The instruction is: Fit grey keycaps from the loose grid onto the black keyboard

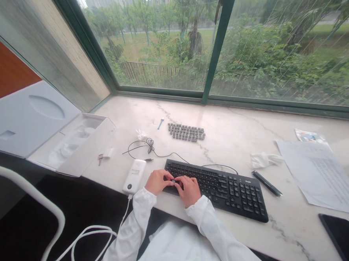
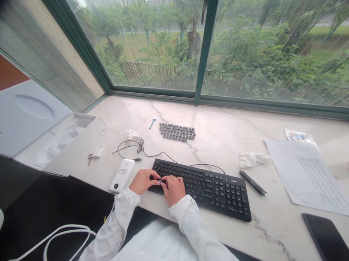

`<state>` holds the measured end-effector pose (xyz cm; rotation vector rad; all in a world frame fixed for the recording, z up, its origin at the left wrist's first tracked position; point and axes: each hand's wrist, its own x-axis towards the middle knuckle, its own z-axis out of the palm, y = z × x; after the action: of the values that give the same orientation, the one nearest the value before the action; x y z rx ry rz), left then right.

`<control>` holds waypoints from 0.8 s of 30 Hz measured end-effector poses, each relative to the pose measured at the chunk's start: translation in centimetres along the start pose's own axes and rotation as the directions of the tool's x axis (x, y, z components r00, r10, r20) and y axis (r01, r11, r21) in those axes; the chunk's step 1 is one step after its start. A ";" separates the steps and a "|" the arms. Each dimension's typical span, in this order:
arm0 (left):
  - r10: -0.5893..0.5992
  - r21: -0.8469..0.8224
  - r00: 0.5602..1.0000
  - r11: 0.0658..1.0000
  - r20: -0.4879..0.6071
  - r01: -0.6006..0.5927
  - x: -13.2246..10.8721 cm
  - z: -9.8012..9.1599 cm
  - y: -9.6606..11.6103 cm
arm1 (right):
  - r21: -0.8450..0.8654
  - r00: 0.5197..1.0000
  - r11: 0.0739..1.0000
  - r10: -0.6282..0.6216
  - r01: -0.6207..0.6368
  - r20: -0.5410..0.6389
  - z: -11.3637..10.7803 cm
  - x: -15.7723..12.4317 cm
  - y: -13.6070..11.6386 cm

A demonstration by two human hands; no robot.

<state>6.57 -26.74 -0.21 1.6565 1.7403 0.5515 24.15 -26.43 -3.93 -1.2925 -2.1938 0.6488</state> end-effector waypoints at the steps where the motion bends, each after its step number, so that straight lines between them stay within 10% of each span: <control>1: 0.000 0.001 1.000 1.000 -0.002 0.000 0.0 0.0 0.0 | -0.007 1.000 1.000 -0.003 0.003 -0.001 0.0 0.0 0.0; 24: -0.001 -0.075 1.000 0.997 -0.018 0.000 0.1 0.1 0.0 | 0.018 1.000 1.000 -0.009 0.008 0.005 -0.4 0.2 -0.2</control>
<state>6.68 -26.69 -0.27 1.6038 1.7115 0.6260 24.22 -26.32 -3.49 -1.2732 -2.1912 0.6674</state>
